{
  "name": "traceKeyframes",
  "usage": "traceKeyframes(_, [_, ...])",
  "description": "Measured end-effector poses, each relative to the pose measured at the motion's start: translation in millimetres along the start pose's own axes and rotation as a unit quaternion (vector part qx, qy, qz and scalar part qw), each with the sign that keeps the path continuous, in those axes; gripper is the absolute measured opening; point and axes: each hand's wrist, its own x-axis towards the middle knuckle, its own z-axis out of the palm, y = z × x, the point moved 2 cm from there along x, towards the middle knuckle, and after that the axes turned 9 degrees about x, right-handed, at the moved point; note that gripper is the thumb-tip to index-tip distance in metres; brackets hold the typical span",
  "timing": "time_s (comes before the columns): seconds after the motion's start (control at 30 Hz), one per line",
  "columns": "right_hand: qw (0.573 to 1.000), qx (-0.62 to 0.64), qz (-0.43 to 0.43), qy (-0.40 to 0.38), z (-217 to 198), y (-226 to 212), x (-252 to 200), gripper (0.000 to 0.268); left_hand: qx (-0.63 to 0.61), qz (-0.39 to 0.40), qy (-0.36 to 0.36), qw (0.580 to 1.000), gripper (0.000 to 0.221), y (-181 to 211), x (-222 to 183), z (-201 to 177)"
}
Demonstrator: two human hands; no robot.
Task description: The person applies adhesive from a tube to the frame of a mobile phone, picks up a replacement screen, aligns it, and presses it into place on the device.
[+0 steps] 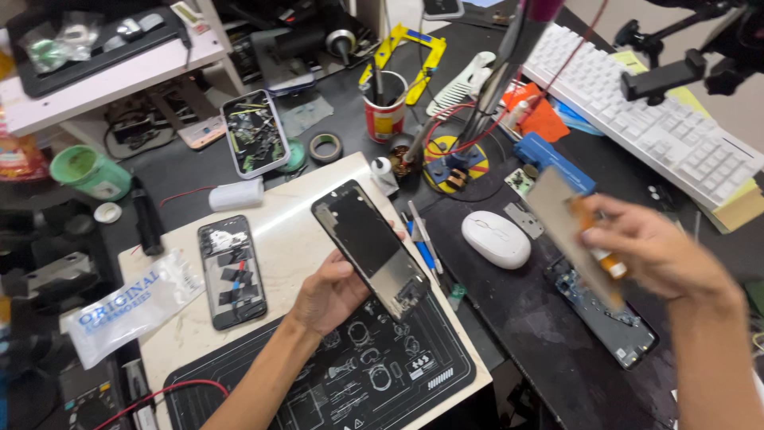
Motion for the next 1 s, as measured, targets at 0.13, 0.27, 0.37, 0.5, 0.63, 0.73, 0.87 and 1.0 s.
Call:
traceKeyframes(0.13, [0.97, 0.178, 0.061, -0.152, 84, 3, 5, 0.054, -0.012, 0.018, 0.043, 0.999, 0.09, 15, -27, -18])
traceKeyframes(0.27, [0.964, 0.169, 0.068, -0.195, 152, -13, 8, 0.073, -0.037, 0.037, 0.059, 0.997, 0.089, 26, -48, -29])
traceKeyframes(0.37, [0.959, 0.192, 0.062, -0.198, 190, -29, 16, 0.072, -0.046, 0.042, 0.07, 0.996, 0.089, 27, -59, -35])
traceKeyframes(0.5, [0.963, 0.181, 0.032, -0.198, 216, -47, 26, 0.078, -0.046, 0.046, 0.067, 0.996, 0.088, 26, -63, -41])
traceKeyframes(0.63, [0.961, 0.185, 0.03, -0.203, 230, -46, 29, 0.082, -0.055, 0.054, 0.046, 0.996, 0.088, 26, -62, -41])
traceKeyframes(0.73, [0.965, 0.183, 0.038, -0.183, 233, -34, 28, 0.079, -0.061, 0.046, 0.047, 0.996, 0.088, 23, -66, -38])
traceKeyframes(0.87, [0.965, 0.196, 0.038, -0.17, 230, -24, 31, 0.075, -0.047, 0.036, 0.048, 0.997, 0.088, 25, -65, -36])
traceKeyframes(1.0, [0.956, 0.224, -0.003, -0.191, 225, -14, 35, 0.075, -0.027, 0.03, 0.055, 0.998, 0.089, 22, -65, -35])
